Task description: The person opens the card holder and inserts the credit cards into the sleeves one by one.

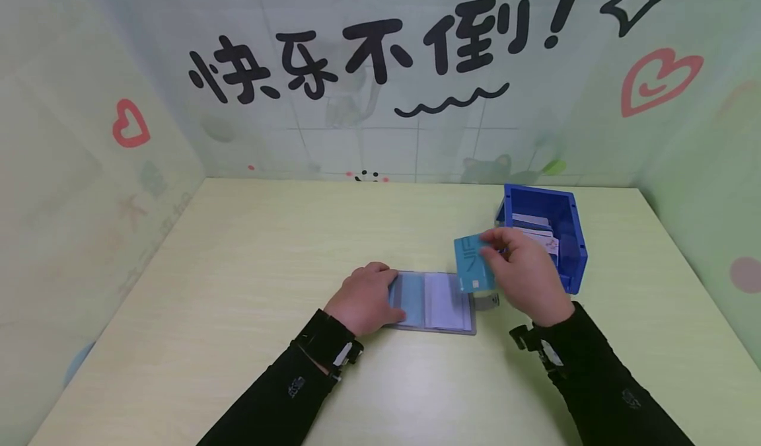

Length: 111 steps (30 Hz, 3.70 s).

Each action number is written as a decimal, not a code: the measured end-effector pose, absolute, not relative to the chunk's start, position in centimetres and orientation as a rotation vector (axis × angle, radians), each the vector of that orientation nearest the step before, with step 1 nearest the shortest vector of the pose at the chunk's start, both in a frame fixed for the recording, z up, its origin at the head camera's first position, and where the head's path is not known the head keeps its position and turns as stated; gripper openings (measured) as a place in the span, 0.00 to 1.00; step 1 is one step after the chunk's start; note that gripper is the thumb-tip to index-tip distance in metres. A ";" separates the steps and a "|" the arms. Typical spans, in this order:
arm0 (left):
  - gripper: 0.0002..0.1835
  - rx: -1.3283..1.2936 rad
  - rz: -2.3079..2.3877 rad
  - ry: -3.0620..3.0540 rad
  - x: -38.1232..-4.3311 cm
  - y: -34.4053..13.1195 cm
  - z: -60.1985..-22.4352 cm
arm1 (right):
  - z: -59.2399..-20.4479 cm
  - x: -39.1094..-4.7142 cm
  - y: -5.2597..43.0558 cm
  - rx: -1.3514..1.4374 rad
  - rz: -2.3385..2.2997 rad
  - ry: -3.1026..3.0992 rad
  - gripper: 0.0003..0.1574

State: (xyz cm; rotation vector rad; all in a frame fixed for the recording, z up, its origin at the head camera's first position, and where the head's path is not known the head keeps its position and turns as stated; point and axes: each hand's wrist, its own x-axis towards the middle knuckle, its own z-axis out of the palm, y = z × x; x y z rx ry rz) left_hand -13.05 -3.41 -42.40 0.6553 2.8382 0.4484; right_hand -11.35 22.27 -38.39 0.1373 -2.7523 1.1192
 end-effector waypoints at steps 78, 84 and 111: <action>0.40 0.669 0.448 2.805 -13.1 -3.5 -42.1 | -41.7 -10.3 16.0 0.260 1.001 -3.215 0.29; 0.43 0.667 0.463 2.800 -13.1 -3.5 -42.1 | -41.8 -10.3 15.8 0.250 1.033 -3.215 0.29; 0.46 0.716 0.410 2.852 -12.8 -3.3 -42.4 | -42.1 -9.6 15.4 0.536 1.346 -3.155 0.32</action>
